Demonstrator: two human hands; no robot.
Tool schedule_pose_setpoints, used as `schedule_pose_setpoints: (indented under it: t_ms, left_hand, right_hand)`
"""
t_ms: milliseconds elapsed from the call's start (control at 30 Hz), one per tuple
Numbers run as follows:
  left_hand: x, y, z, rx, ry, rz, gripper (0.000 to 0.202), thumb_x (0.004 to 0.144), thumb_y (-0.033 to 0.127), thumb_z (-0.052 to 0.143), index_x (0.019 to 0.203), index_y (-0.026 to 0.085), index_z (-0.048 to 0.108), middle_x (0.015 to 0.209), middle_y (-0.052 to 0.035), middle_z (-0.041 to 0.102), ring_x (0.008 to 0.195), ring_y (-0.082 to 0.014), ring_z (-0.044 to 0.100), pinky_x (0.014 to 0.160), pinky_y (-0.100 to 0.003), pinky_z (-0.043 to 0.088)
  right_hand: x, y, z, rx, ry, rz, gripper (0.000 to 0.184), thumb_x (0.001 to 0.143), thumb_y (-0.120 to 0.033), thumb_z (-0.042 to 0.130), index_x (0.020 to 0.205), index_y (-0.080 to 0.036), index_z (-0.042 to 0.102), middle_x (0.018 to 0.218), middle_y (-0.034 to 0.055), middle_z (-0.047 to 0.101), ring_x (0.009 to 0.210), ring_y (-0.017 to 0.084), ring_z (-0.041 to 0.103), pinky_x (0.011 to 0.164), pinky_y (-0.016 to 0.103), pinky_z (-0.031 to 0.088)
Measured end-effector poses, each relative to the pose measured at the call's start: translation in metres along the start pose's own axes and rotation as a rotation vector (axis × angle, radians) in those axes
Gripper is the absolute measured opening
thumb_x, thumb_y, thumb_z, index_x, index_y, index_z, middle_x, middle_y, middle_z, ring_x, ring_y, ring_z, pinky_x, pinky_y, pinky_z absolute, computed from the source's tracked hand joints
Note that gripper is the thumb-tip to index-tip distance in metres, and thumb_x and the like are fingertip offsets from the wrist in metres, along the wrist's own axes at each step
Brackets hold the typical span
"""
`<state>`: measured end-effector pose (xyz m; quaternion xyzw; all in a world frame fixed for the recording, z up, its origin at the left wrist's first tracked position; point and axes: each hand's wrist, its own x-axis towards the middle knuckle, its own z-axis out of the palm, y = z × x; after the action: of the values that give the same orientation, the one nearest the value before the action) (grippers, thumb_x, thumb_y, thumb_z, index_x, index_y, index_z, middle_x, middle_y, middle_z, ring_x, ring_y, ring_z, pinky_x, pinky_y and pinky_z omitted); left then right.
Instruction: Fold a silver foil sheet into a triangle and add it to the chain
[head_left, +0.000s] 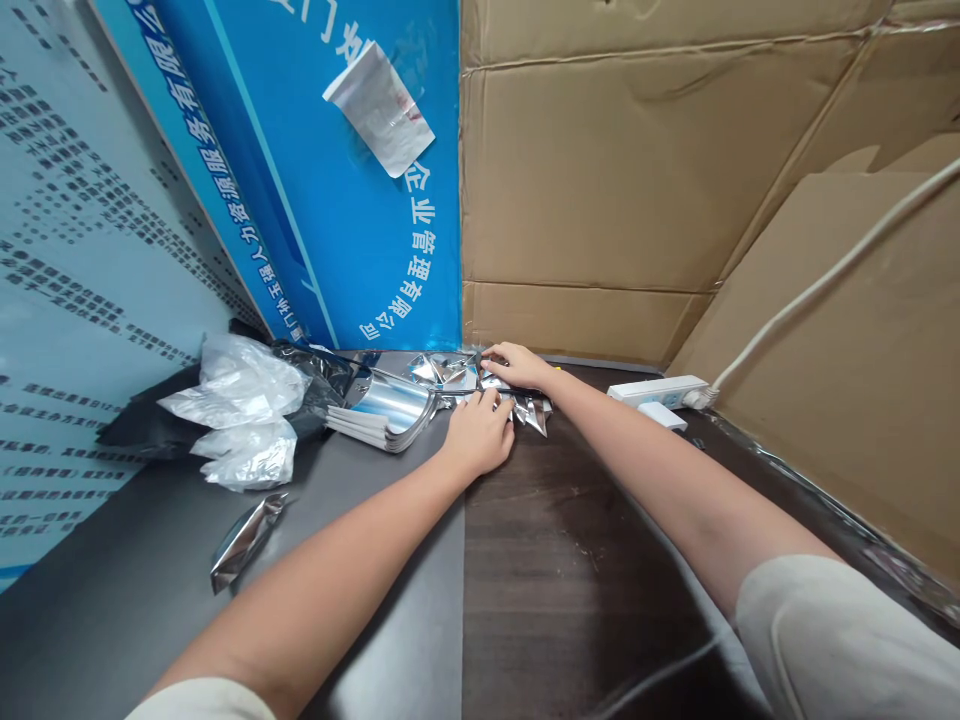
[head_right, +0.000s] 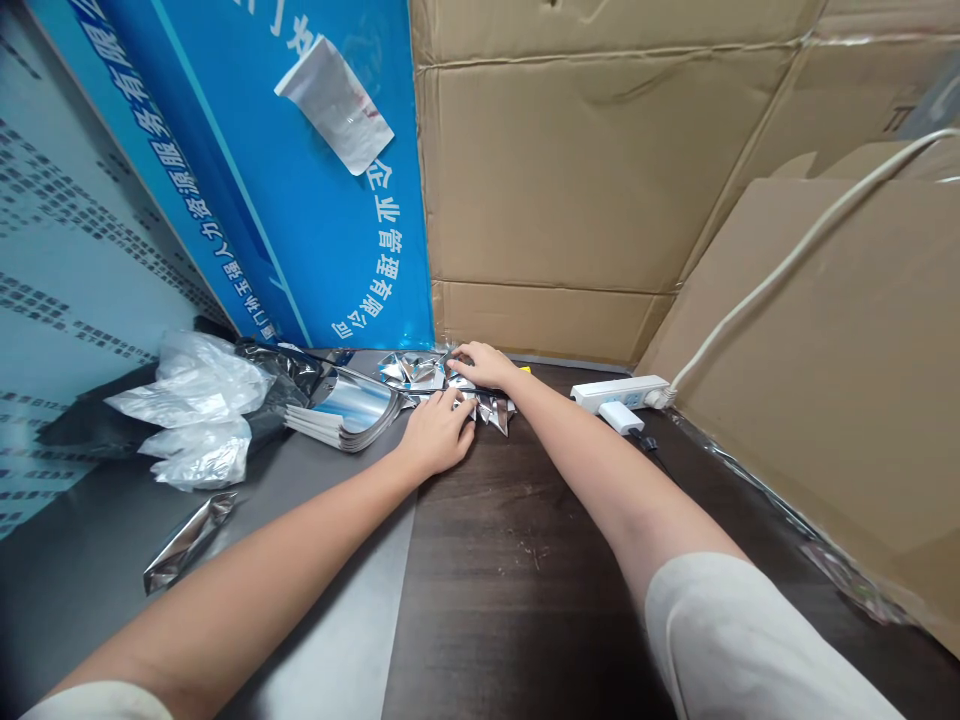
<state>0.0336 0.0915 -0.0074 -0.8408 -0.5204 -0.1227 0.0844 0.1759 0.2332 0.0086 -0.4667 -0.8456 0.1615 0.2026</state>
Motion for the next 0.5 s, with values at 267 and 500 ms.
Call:
schedule_pose_setpoints:
  t_ms: [267, 500]
  left_hand:
    - [0.003, -0.004, -0.011, -0.074, 0.04, -0.05, 0.028, 0.101, 0.024, 0.043, 0.118, 0.021, 0.065, 0.123, -0.0093, 0.062, 0.112, -0.0238, 0.062, 0.091, -0.033, 0.052]
    - [0.001, -0.012, -0.011, -0.143, 0.032, -0.141, 0.021, 0.099, 0.025, 0.05, 0.11, 0.022, 0.068, 0.115, -0.0068, 0.066, 0.095, -0.021, 0.068, 0.078, -0.029, 0.052]
  right_hand:
    - [-0.024, -0.043, -0.024, 0.091, 0.199, 0.045, 0.042, 0.105, -0.026, 0.029, 0.115, -0.012, 0.067, 0.123, 0.0143, 0.065, 0.119, 0.022, 0.056, 0.112, 0.04, 0.039]
    - [-0.153, -0.15, -0.058, 0.475, -0.372, -0.274, 0.027, 0.083, -0.02, 0.042, 0.07, -0.013, 0.065, 0.075, 0.0048, 0.068, 0.074, 0.013, 0.063, 0.077, 0.024, 0.05]
